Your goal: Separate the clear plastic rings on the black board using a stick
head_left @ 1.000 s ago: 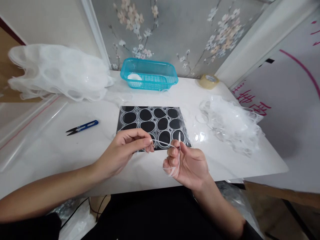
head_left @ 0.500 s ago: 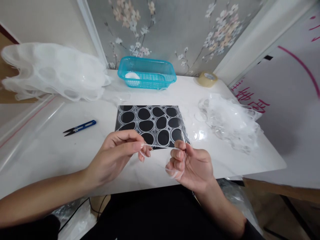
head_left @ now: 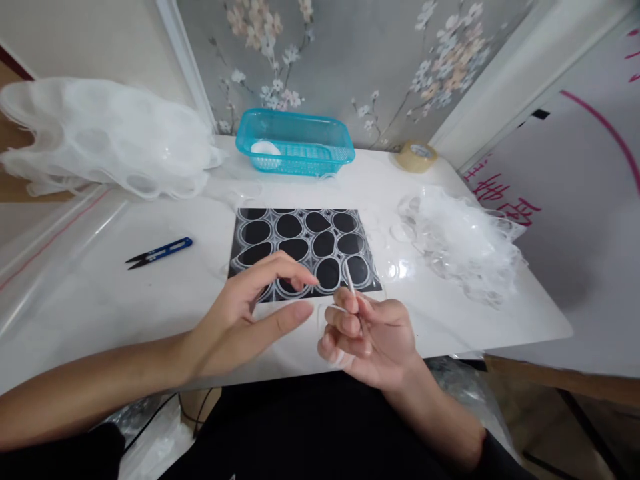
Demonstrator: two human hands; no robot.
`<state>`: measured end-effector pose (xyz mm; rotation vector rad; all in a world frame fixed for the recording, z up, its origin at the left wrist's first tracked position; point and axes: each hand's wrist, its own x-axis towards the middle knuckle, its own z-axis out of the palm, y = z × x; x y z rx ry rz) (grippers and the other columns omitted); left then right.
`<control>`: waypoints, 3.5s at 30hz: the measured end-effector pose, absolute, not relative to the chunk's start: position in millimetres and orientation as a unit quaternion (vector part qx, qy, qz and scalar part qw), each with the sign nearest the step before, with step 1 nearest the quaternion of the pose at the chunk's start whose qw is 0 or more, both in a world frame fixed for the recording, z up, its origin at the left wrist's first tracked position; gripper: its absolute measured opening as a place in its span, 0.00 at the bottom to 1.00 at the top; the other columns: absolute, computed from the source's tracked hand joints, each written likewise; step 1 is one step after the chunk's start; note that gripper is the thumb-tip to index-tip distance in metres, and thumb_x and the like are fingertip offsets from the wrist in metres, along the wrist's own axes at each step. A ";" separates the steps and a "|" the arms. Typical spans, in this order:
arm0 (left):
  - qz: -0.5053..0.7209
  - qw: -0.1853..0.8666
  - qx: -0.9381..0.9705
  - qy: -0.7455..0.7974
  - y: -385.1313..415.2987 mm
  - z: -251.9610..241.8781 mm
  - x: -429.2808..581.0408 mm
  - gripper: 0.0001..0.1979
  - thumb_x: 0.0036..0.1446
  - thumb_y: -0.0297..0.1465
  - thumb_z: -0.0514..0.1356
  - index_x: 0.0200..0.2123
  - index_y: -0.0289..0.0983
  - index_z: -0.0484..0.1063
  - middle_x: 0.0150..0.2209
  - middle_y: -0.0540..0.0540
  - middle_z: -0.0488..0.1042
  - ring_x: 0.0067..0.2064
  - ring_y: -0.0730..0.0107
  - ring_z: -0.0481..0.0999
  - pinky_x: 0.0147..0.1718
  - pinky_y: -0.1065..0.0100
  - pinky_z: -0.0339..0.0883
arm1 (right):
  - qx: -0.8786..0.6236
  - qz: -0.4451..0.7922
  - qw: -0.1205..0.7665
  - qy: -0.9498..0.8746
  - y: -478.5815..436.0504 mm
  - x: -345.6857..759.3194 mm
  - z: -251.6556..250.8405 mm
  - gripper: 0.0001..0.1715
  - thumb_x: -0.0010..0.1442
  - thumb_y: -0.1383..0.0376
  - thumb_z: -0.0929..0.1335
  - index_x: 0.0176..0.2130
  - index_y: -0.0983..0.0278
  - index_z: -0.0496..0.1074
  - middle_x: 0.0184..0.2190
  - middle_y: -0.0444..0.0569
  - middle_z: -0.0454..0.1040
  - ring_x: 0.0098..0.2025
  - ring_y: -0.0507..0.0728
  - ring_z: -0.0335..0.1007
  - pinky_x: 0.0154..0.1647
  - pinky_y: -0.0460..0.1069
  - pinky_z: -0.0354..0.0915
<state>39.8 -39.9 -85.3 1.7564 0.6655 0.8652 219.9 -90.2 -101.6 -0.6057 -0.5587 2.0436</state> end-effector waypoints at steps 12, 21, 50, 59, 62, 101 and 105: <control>0.291 0.562 0.735 0.245 -42.1 -67.0 37.7 0.07 0.61 0.29 0.57 0.32 0.36 0.73 0.33 0.47 0.72 0.36 0.71 0.72 0.37 0.69 0.68 | -0.244 0.810 0.497 -0.193 -97.1 210.4 -107.8 0.09 0.58 0.63 0.60 0.28 0.59 0.65 0.19 0.35 0.68 0.15 0.44 0.62 0.42 0.47 0.70; 0.269 0.691 0.620 0.256 -41.6 -68.3 35.2 0.10 0.60 0.34 0.58 0.30 0.35 0.73 0.31 0.47 0.71 0.35 0.70 0.70 0.36 0.69 0.64 | -0.072 0.894 0.439 0.052 -98.7 208.8 -101.1 0.03 0.55 0.68 0.68 0.29 0.62 0.72 0.23 0.35 0.76 0.21 0.40 0.71 0.40 0.39 0.70; 0.242 0.775 0.529 0.247 -41.3 -73.1 36.3 0.08 0.59 0.32 0.60 0.32 0.37 0.79 0.33 0.47 0.76 0.38 0.68 0.74 0.42 0.69 0.65 | 0.003 0.894 0.446 0.045 -97.7 209.1 -101.5 0.04 0.59 0.70 0.67 0.34 0.65 0.74 0.29 0.37 0.80 0.28 0.39 0.76 0.45 0.35 0.68; 0.243 0.787 0.511 0.247 -41.8 -74.2 36.1 0.08 0.59 0.31 0.60 0.32 0.37 0.79 0.32 0.47 0.77 0.37 0.69 0.75 0.40 0.71 0.67 | 0.002 0.891 0.451 0.049 -97.6 210.7 -101.7 0.04 0.58 0.71 0.68 0.34 0.65 0.74 0.30 0.38 0.80 0.29 0.39 0.76 0.45 0.36 0.68; 0.251 0.795 0.494 0.245 -41.9 -74.6 37.5 0.08 0.59 0.30 0.60 0.32 0.35 0.79 0.29 0.48 0.76 0.34 0.72 0.75 0.38 0.72 0.67 | 0.002 0.890 0.454 0.049 -97.1 210.9 -102.4 0.03 0.57 0.72 0.68 0.33 0.66 0.74 0.29 0.38 0.80 0.29 0.39 0.76 0.45 0.36 0.68; 0.247 0.815 0.448 0.272 -41.0 -72.4 43.5 0.09 0.57 0.26 0.58 0.30 0.33 0.79 0.24 0.48 0.76 0.29 0.72 0.75 0.39 0.70 0.68 | -0.082 0.861 0.500 0.042 -93.2 215.1 -110.2 0.07 0.57 0.72 0.67 0.32 0.62 0.74 0.28 0.35 0.79 0.27 0.40 0.75 0.44 0.37 0.69; 0.239 0.827 0.429 0.274 -39.7 -73.4 42.6 0.09 0.58 0.26 0.58 0.30 0.33 0.78 0.24 0.48 0.76 0.29 0.74 0.75 0.37 0.72 0.67 | -0.084 0.856 0.508 0.053 -93.1 215.6 -109.4 0.08 0.55 0.74 0.68 0.31 0.63 0.74 0.28 0.35 0.79 0.27 0.41 0.76 0.43 0.37 0.70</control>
